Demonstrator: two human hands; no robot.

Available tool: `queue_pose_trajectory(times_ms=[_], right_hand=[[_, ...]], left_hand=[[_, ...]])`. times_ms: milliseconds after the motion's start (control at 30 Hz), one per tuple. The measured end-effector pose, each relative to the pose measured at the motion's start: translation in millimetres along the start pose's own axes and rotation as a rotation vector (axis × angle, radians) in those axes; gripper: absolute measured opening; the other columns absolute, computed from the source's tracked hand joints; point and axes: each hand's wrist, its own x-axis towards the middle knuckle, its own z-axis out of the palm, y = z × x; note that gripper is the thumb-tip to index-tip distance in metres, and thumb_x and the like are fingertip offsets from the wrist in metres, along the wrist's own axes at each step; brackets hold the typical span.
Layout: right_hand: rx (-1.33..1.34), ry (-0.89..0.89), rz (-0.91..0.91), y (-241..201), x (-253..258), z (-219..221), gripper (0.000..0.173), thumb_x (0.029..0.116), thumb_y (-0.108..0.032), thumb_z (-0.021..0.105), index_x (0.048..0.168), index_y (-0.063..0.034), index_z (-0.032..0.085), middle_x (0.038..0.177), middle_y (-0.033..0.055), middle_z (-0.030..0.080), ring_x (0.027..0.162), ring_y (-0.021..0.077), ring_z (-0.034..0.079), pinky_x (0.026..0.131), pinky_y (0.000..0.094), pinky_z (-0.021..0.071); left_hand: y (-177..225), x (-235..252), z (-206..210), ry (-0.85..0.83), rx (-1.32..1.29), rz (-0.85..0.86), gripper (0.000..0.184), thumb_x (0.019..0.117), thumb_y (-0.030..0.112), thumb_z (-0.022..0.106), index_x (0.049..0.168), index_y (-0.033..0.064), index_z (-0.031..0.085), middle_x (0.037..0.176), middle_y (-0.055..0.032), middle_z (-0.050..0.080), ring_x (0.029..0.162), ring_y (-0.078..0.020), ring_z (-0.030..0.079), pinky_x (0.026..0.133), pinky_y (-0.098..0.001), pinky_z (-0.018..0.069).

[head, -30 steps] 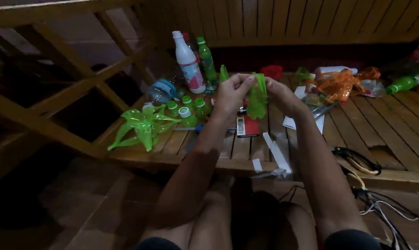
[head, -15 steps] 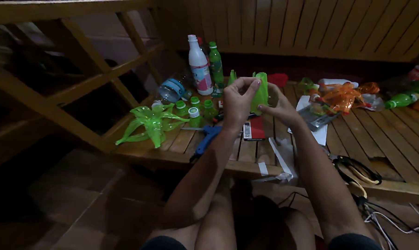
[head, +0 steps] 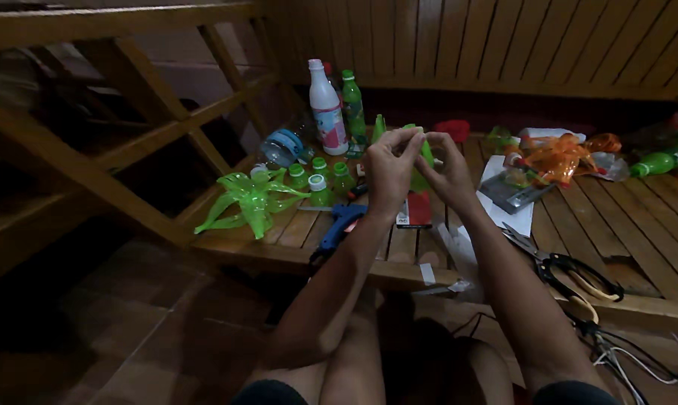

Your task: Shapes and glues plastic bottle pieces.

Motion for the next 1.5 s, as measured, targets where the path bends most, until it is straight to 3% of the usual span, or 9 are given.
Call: queue_pose_trajectory(times_ms=[167,333,500,567,700,800,1067,1300,1500], right_hand=[[0.155,0.005,0.106,0.6,2.7,-3.8,0.031,0.1059,-0.013,0.052,0.129,0.0065,0.056,0.112,0.0108,0.066,0.092,0.0053,0.066,0.083,0.0234,0.0573],[0.302,0.065,0.183,0.2,3.8,-2.8,0.031,0.1070,-0.017,0.049,0.130,0.0028,0.056,0.111,0.0070,0.066,0.092,0.0058,0.067,0.081,0.0259,0.0589],[0.349,0.105,0.188,0.9,4.6,-2.9,0.031,0.1067,-0.016,0.050,0.130,0.0028,0.057,0.113,0.0073,0.066,0.093,0.0073,0.067,0.082,0.0271,0.0595],[0.376,0.113,0.173,1.8,4.7,-2.5,0.029,0.1050,-0.014,0.054,0.129,0.0026,0.058,0.113,0.0073,0.066,0.094,0.0080,0.067,0.083,0.0274,0.0595],[0.390,0.140,0.145,4.3,5.2,-2.5,0.027,0.1046,-0.010,0.051,0.127,0.0020,0.060,0.115,0.0068,0.066,0.097,0.0083,0.067,0.085,0.0272,0.0583],[0.386,0.122,0.153,3.1,4.4,-3.0,0.028,0.1063,-0.012,0.048,0.129,0.0015,0.058,0.115,0.0061,0.065,0.097,0.0077,0.067,0.086,0.0268,0.0583],[0.230,0.017,0.166,0.3,4.3,-5.4,0.042,0.0967,-0.014,0.067,0.133,0.0037,0.056,0.115,0.0112,0.064,0.100,0.0105,0.066,0.085,0.0270,0.0575],[0.250,0.051,0.121,1.2,4.0,-5.3,0.027,0.0979,-0.013,0.065,0.120,0.0018,0.061,0.108,0.0050,0.066,0.094,0.0050,0.066,0.083,0.0236,0.0577],[0.007,0.218,-0.007,2.8,1.5,-0.8,0.024,0.0996,-0.010,0.061,0.117,0.0051,0.067,0.109,0.0143,0.066,0.089,0.0098,0.067,0.077,0.0220,0.0575]], left_hand=[[0.4,4.3,-7.8,-0.039,0.014,0.017,0.025,0.1024,0.015,0.063,0.123,0.0025,0.071,0.110,-0.0100,0.071,0.088,-0.0095,0.069,0.078,-0.0243,0.0579],[2.5,6.0,-14.0,0.088,0.015,0.014,0.029,0.1030,0.017,0.061,0.129,0.0046,0.067,0.119,-0.0113,0.067,0.100,-0.0131,0.066,0.086,-0.0283,0.0554],[-4.0,6.5,-11.4,-0.074,-0.028,-0.188,0.058,0.0985,0.029,0.070,0.146,0.0039,0.048,0.124,-0.0133,0.064,0.097,-0.0176,0.067,0.080,-0.0343,0.0588],[-5.2,5.2,-8.8,-0.126,-0.005,-0.180,0.061,0.0949,0.029,0.075,0.145,0.0040,0.050,0.124,-0.0132,0.064,0.099,-0.0176,0.068,0.084,-0.0356,0.0581],[-8.7,3.1,-6.4,-0.146,0.015,-0.135,0.029,0.0984,0.014,0.069,0.124,0.0004,0.066,0.109,-0.0124,0.071,0.089,-0.0135,0.070,0.081,-0.0307,0.0593],[-10.2,3.2,-6.1,-0.136,0.029,-0.136,0.024,0.0994,0.012,0.067,0.120,0.0006,0.067,0.105,-0.0109,0.071,0.085,-0.0109,0.070,0.080,-0.0282,0.0582],[-7.4,3.9,-9.1,-0.019,0.038,-0.137,0.025,0.0987,0.014,0.068,0.121,0.0028,0.068,0.106,-0.0101,0.071,0.083,-0.0113,0.068,0.075,-0.0290,0.0573],[-8.9,3.7,-10.8,0.016,0.002,-0.098,0.026,0.0984,0.012,0.068,0.123,0.0039,0.067,0.109,-0.0097,0.069,0.085,-0.0103,0.068,0.073,-0.0262,0.0573],[-15.4,4.0,-9.7,0.012,0.125,0.119,0.040,0.0990,0.007,0.063,0.139,0.0049,0.059,0.105,-0.0111,0.067,0.087,-0.0139,0.066,0.077,-0.0289,0.0555]])
